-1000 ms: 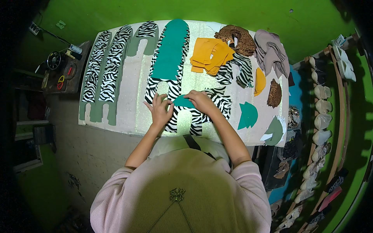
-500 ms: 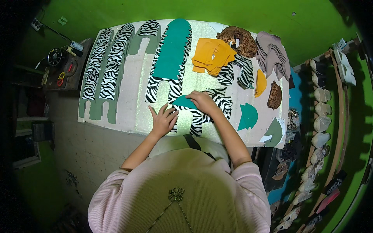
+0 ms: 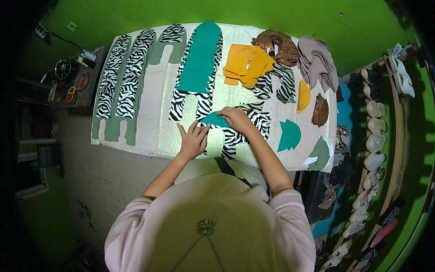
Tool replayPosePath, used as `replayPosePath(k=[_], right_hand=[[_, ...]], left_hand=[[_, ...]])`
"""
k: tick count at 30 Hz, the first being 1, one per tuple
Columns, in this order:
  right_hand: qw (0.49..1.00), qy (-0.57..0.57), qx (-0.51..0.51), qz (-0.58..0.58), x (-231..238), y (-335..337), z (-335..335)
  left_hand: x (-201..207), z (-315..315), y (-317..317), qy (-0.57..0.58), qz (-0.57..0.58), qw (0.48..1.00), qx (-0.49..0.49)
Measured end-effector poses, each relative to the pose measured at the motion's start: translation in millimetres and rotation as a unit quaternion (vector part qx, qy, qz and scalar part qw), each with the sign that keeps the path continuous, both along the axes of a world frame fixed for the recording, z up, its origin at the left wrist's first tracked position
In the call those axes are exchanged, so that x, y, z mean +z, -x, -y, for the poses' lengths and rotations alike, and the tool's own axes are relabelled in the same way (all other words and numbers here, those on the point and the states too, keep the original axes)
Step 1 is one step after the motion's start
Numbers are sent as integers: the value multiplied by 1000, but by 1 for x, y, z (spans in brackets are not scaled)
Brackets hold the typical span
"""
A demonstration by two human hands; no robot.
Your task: The recorder is arranging various cut fabric and material pieces for shoes on a work surface, organizing them by type and color.
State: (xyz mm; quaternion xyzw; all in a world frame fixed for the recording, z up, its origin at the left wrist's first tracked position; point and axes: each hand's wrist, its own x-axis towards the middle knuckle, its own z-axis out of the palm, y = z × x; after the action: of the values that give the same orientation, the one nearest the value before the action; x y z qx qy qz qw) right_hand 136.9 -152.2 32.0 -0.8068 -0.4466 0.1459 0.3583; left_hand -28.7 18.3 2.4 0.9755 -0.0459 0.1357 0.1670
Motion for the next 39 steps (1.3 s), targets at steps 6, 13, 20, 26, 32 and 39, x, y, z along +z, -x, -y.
replayPosePath(k=[6,13,20,26,32,39], right_hand=[[999,33,11,5,-4,0,3],[996,75,9,55,-3,8,4],[989,45,-37,138,-1,23,1],[982,47,-24,179,-13,62,-10],[964,76,-77,242,-17,86,0],[956,108,-109,249,-13,91,31]], left_hand=[[-4,1,-4,-1,-7,1000,-12],[-6,2,-8,13,6,1000,-10],[-12,1,-7,-20,12,1000,-1],[-17,0,-8,-21,9,1000,2],[-15,-1,-9,-11,15,1000,1],[-21,-2,-9,-42,13,999,-1]])
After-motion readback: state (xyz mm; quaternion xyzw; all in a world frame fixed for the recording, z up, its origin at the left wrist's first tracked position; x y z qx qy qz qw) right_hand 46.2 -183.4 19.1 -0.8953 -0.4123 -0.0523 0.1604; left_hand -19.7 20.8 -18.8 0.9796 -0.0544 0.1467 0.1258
